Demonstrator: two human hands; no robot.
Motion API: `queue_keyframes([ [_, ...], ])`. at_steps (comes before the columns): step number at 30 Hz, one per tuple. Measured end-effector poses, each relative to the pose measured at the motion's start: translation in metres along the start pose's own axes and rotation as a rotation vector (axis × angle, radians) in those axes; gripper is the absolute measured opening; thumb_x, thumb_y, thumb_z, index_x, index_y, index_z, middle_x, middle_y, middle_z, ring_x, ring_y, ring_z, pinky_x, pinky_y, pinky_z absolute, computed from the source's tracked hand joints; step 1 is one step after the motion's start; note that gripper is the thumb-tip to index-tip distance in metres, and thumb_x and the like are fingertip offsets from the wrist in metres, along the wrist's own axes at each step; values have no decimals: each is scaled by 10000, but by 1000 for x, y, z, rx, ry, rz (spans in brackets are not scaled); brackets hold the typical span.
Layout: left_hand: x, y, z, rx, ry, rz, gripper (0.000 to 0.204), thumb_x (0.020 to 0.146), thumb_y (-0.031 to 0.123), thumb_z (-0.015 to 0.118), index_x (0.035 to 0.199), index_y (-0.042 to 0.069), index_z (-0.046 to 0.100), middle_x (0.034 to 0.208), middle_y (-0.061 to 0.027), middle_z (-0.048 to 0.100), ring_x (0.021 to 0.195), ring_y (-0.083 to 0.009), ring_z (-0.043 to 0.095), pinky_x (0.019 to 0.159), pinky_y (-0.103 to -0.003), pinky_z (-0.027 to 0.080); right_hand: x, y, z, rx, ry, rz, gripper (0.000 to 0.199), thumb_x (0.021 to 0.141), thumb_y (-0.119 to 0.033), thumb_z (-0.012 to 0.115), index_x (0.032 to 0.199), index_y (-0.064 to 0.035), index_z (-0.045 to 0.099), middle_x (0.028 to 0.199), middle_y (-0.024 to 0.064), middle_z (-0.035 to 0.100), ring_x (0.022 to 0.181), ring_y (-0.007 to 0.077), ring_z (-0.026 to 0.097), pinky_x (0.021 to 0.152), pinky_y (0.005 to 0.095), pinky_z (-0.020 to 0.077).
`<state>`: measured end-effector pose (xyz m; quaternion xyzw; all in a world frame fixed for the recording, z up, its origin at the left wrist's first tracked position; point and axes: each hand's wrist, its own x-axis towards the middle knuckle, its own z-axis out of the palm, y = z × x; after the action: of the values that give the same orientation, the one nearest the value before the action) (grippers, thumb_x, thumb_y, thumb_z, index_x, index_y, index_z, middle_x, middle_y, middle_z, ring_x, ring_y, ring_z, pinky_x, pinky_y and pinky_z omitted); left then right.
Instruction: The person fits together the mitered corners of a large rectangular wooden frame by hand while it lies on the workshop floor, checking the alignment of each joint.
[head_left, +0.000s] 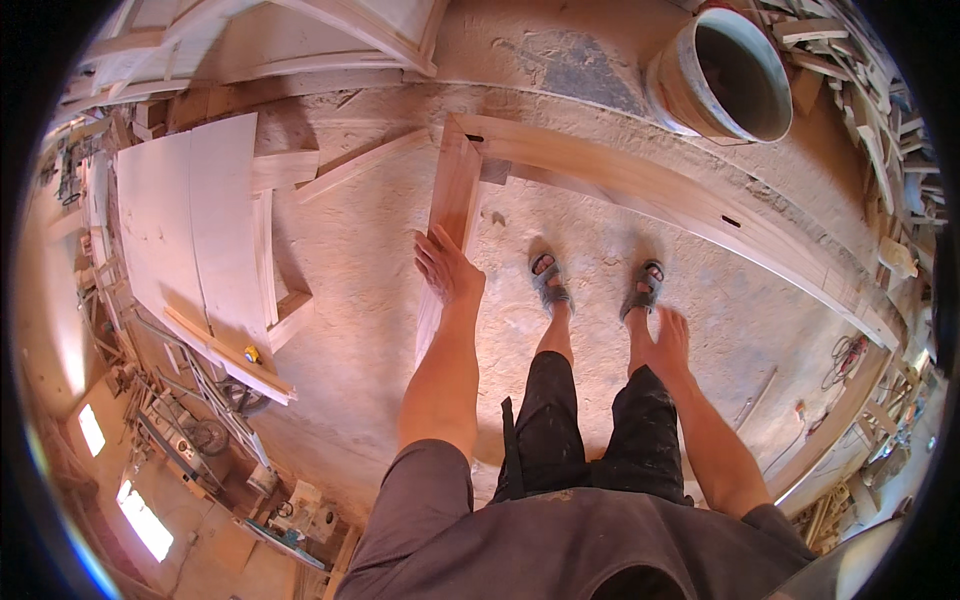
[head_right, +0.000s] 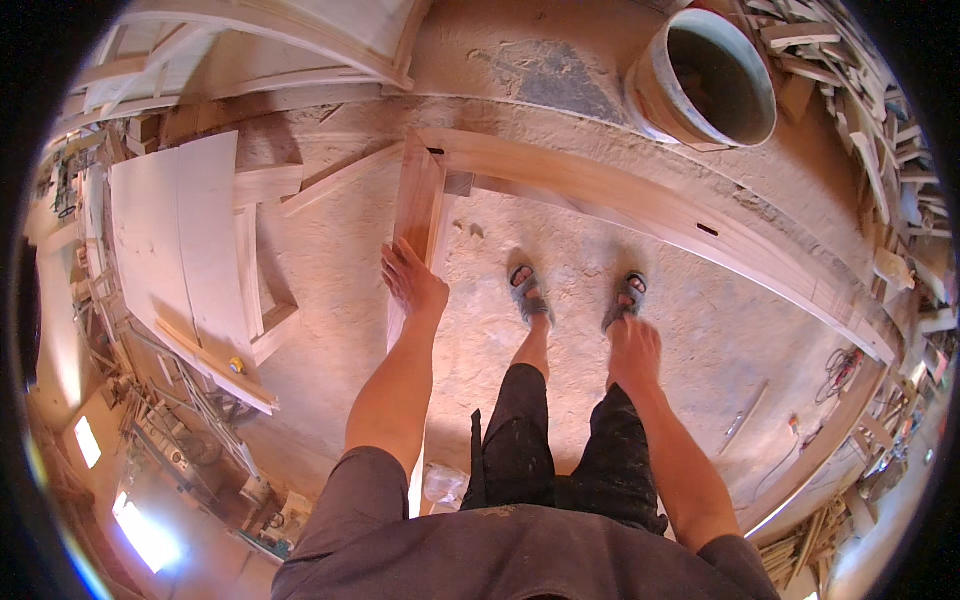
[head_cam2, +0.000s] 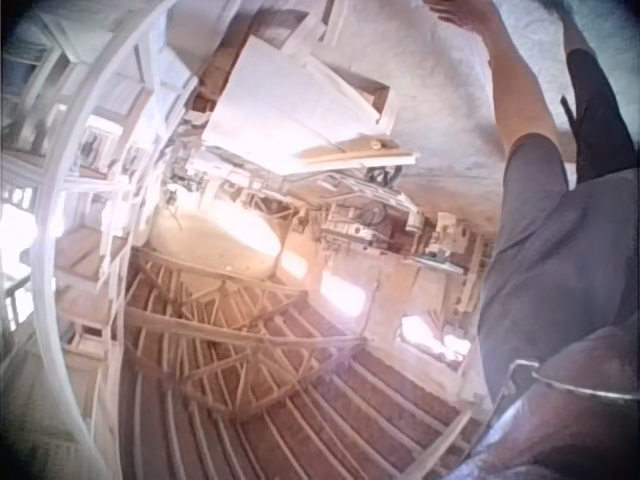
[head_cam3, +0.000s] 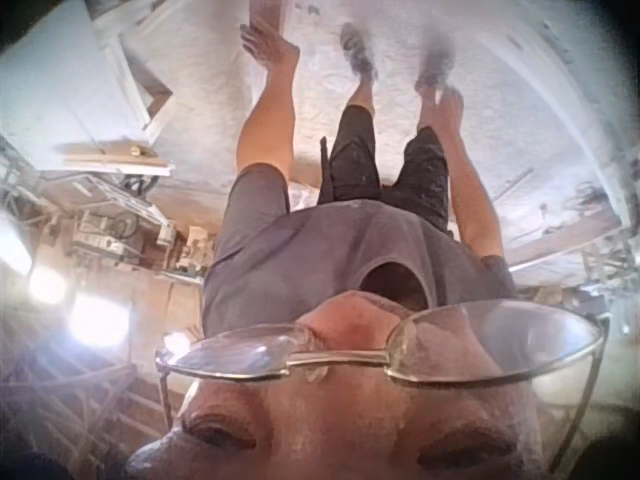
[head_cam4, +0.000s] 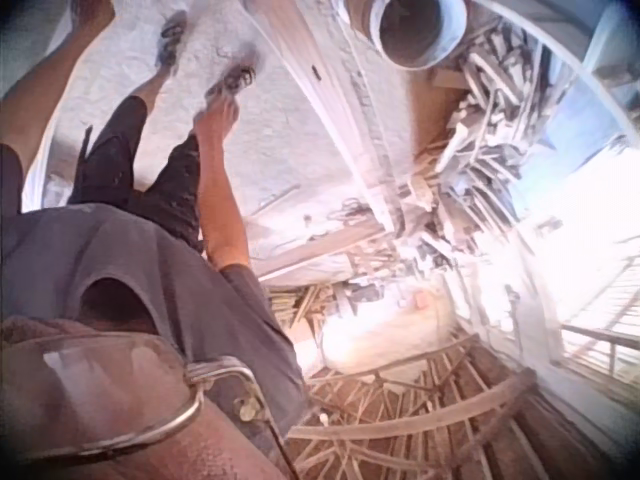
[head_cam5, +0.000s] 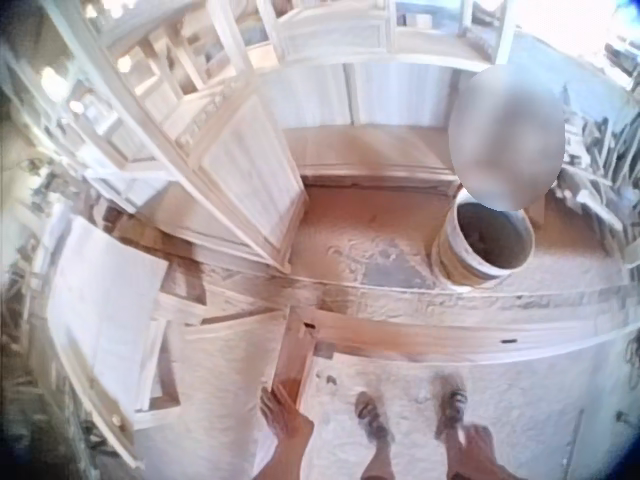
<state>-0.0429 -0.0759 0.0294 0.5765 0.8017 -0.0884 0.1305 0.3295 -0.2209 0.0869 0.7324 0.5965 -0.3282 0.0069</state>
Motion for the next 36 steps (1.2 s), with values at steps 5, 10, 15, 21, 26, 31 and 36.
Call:
queue_keyframes([
  [5, -35, 12, -23, -44, -133, 29, 942, 784, 48, 710, 1627, 18, 291, 1691, -321, 162, 1590, -496, 140, 1315, -543, 134, -165, 118, 22, 25, -113, 476, 508, 748, -110, 691, 1250, -36, 658, 1250, 243, 670, 1225, 464, 584, 1091, 536, 460],
  [10, -100, -9, 15, 210, -74, 191, 1001, 804, 218, 773, 1677, 100, 298, 1714, -267, 219, 1604, -457, 131, 1311, -569, 150, -231, 154, 38, 392, 34, 640, 457, 762, -138, 663, 1192, 17, 662, 1113, 273, 703, 1073, 463, 664, 953, 495, 543],
  [15, -227, -27, 46, -13, -271, 403, 848, 769, 186, 771, 1514, -85, 470, 1552, -344, 449, 1488, -499, 367, 1266, -571, 279, -309, 192, 38, 544, 112, 658, 393, 787, -162, 667, 1156, -26, 670, 1059, 252, 693, 1052, 433, 673, 897, 502, 541],
  [21, -330, 79, -17, 134, -450, 552, 795, 754, 253, 717, 1432, -124, 544, 1383, -363, 607, 1323, -506, 559, 1179, -541, 416, -413, 263, 21, 814, 228, 762, 500, 797, -195, 672, 1271, -33, 671, 1254, 219, 688, 1233, 413, 616, 1088, 486, 481],
  [26, -393, 208, -11, 379, -665, 762, 861, 828, 408, 692, 1486, -105, 481, 1399, -339, 605, 1353, -491, 533, 1168, -498, 426, -522, 368, -5, 865, 315, 1050, 507, 815, -203, 670, 1294, -39, 669, 1336, 214, 667, 1324, 405, 568, 1154, 462, 449],
  [31, -449, 352, -2, 229, -567, 1000, 743, 746, 300, 765, 1369, -75, 612, 1173, -252, 748, 1099, -423, 714, 997, -489, 557, -585, 461, -56, 935, 530, 1224, 486, 796, -124, 638, 1271, -30, 672, 1334, 226, 671, 1313, 407, 574, 1137, 463, 465],
  [36, -541, 494, -5, 309, -594, 1028, 675, 797, 316, 747, 1360, -36, 626, 1183, -229, 756, 1113, -412, 710, 995, -477, 556, -604, 559, -93, 937, 546, 1228, 513, 816, -163, 686, 1313, -40, 658, 1367, 203, 660, 1351, 392, 552, 1161, 454, 451],
])
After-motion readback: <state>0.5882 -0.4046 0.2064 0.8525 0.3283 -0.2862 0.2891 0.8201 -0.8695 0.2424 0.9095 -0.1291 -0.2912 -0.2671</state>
